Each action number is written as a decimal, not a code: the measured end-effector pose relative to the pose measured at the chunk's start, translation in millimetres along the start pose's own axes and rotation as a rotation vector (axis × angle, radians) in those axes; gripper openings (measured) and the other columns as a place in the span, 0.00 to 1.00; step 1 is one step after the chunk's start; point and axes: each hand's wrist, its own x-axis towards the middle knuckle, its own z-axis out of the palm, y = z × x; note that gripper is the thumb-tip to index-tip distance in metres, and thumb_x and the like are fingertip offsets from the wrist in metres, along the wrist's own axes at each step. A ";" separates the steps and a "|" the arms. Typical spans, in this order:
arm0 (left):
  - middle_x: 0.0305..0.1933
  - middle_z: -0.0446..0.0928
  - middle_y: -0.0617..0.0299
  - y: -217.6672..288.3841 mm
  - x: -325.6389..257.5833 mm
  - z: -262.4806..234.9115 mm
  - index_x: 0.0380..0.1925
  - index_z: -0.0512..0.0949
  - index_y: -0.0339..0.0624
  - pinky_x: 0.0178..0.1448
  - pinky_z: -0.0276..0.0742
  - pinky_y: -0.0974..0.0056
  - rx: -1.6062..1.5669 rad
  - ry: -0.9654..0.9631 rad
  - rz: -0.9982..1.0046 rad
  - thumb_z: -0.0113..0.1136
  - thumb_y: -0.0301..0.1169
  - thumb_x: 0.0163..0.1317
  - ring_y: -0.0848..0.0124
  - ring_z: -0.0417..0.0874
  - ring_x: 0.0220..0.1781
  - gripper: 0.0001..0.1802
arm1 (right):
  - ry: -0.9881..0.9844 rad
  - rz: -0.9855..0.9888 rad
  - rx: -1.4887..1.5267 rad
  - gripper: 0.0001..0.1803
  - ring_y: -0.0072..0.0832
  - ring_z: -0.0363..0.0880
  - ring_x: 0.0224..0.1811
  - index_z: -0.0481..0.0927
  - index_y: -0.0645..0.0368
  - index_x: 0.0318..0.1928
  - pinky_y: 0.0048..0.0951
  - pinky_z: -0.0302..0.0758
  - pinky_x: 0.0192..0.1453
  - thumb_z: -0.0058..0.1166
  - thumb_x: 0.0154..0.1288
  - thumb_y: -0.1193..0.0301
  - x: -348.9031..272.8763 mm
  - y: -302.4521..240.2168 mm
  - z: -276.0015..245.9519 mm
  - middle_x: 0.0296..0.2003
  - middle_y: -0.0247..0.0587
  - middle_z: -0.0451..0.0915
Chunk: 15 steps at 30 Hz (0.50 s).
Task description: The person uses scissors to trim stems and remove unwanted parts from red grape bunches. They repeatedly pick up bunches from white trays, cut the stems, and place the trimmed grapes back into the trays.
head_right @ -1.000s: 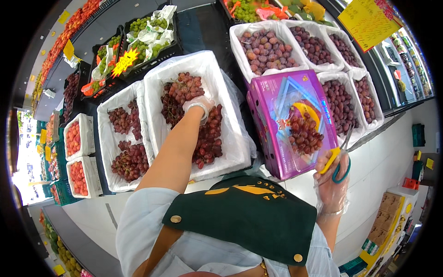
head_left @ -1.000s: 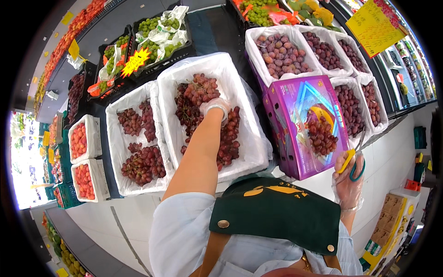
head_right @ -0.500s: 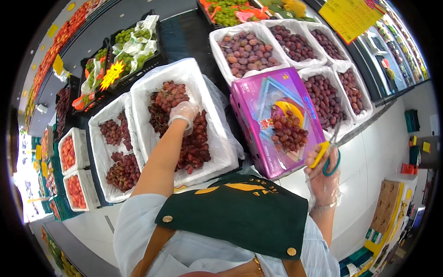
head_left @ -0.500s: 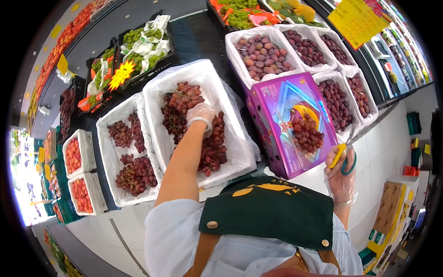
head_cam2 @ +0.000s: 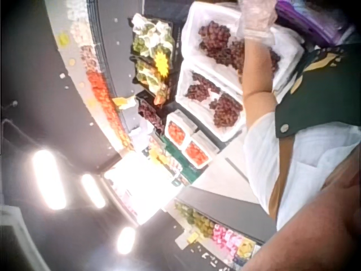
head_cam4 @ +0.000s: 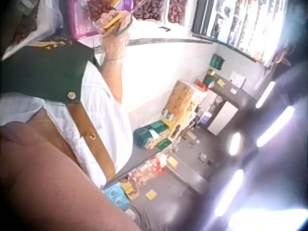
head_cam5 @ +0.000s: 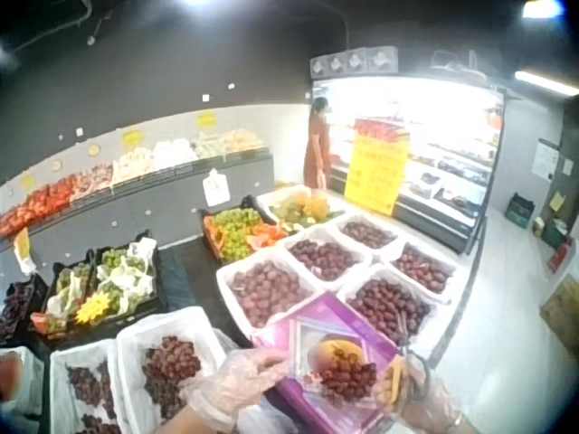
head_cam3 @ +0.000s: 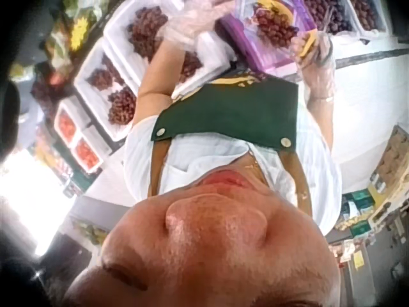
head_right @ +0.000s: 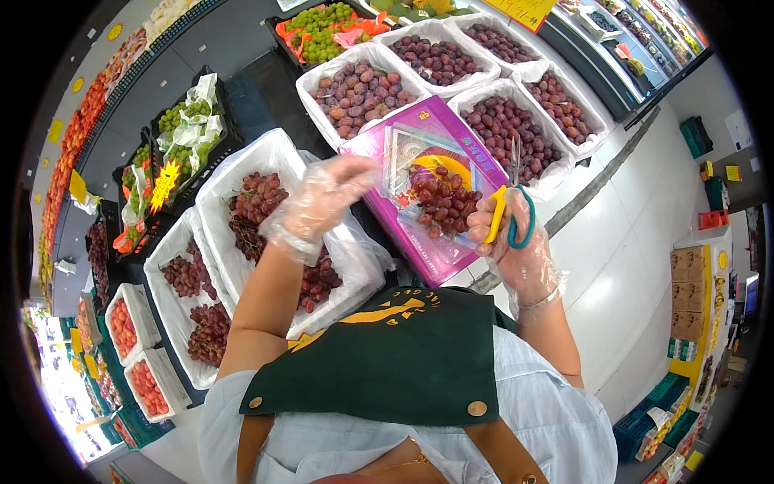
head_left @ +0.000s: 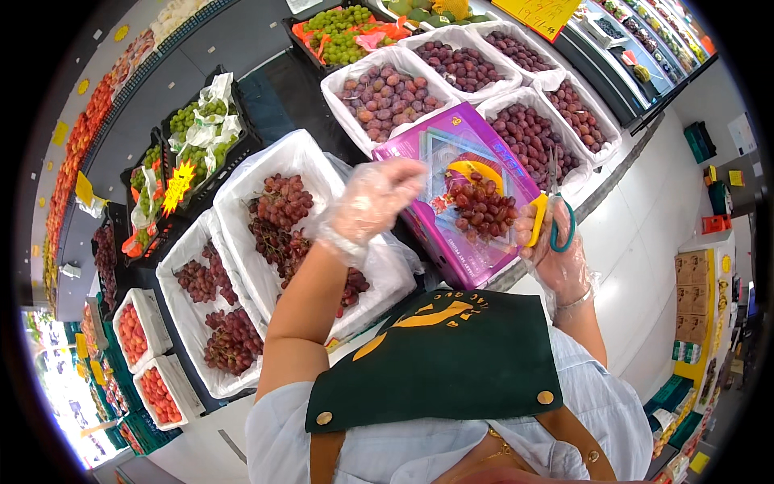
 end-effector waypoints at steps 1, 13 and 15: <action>0.48 0.83 0.58 0.3 2.9 9.2 0.53 0.79 0.36 0.58 0.75 0.63 -0.056 -0.071 0.023 0.61 0.37 0.67 0.70 0.81 0.49 0.20 | -0.015 -0.008 -0.003 0.29 0.27 0.84 0.33 0.75 0.64 0.49 0.25 0.78 0.33 0.51 0.70 0.46 -0.7 -0.7 0.0 0.36 0.46 0.84; 0.45 0.85 0.58 -149.5 -72.8 -111.8 0.51 0.81 0.42 0.49 0.78 0.61 0.184 0.379 -0.477 0.56 0.42 0.68 0.65 0.84 0.43 0.19 | 0.054 -0.049 0.046 0.27 0.26 0.80 0.34 0.74 0.60 0.50 0.23 0.76 0.33 0.47 0.73 0.47 -17.0 3.0 -44.0 0.37 0.39 0.80; 0.45 0.85 0.55 -167.2 -85.1 -116.3 0.49 0.82 0.45 0.52 0.78 0.57 0.609 0.232 -0.623 0.54 0.44 0.67 0.58 0.85 0.46 0.19 | 0.066 -0.044 0.032 0.26 0.25 0.80 0.34 0.74 0.61 0.50 0.23 0.77 0.32 0.46 0.73 0.47 -15.9 5.3 -39.8 0.36 0.39 0.81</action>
